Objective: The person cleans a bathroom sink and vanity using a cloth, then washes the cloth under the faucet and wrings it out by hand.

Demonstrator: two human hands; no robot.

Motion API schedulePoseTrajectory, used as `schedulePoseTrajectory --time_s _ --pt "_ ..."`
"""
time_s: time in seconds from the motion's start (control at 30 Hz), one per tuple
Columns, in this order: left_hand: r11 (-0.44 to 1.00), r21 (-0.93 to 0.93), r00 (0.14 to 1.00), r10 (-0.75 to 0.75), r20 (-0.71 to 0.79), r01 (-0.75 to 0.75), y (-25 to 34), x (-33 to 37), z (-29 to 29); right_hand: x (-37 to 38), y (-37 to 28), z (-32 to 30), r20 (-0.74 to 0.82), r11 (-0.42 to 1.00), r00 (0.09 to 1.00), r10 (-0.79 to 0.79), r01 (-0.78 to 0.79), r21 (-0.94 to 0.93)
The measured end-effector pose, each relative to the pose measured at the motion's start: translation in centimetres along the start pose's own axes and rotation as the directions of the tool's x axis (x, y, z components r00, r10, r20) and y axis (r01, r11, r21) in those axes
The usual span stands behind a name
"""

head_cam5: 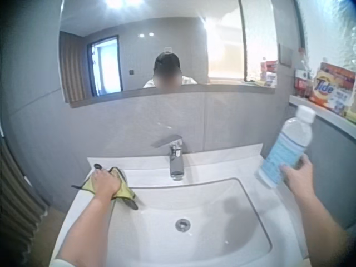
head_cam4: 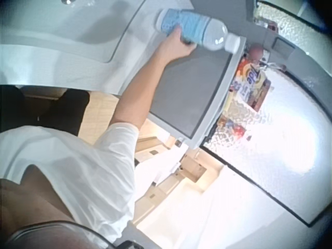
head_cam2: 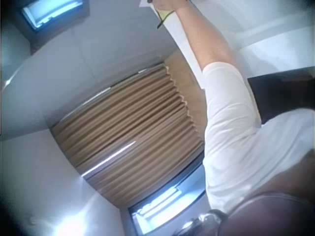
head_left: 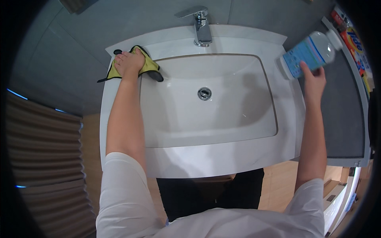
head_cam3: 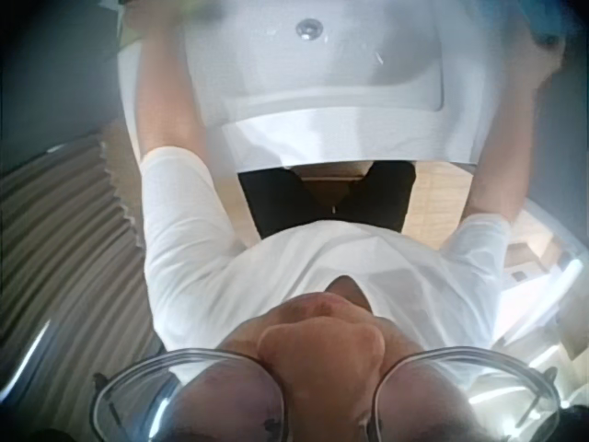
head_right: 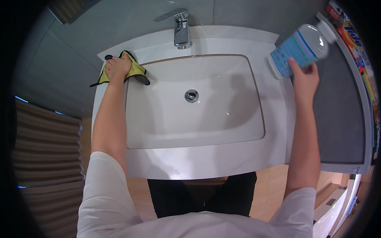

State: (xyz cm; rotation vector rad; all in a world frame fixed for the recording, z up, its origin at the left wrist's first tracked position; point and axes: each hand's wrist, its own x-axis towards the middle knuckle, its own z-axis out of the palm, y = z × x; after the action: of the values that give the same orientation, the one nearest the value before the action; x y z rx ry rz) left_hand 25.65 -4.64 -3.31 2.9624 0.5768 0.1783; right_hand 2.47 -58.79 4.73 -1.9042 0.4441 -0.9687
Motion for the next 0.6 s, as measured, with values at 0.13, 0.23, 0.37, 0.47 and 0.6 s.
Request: schedulePoseTrajectory --time_s 0.13,0.23,0.37,0.47,0.6 --pt "0.996 -0.049 0.997 -0.072 0.002 0.072 5.5 -2.1 -0.1 -7.4 0.4 -5.5 -0.082 0.983 0.996 0.032 -0.017 0.181" --pt "0.998 -0.045 0.999 -0.045 0.024 0.046 9.0 -4.3 -0.1 -12.9 1.7 -9.1 -0.103 0.987 0.993 0.051 -0.035 0.158" --pt "0.999 -0.021 1.0 0.028 0.009 -0.028 10.7 -6.2 0.7 -16.5 3.6 -11.9 -0.128 0.991 0.991 0.038 -0.02 0.135" --pt "0.976 -0.028 0.974 0.212 -0.083 -0.215 12.3 -8.4 1.1 -17.4 4.2 -11.6 -0.161 0.984 0.986 -0.032 0.059 0.167" --pt "0.896 0.007 0.875 0.435 -0.211 -0.444 14.6 -10.9 2.3 -16.6 5.4 -11.3 -0.134 0.968 0.978 -0.161 0.183 0.17"
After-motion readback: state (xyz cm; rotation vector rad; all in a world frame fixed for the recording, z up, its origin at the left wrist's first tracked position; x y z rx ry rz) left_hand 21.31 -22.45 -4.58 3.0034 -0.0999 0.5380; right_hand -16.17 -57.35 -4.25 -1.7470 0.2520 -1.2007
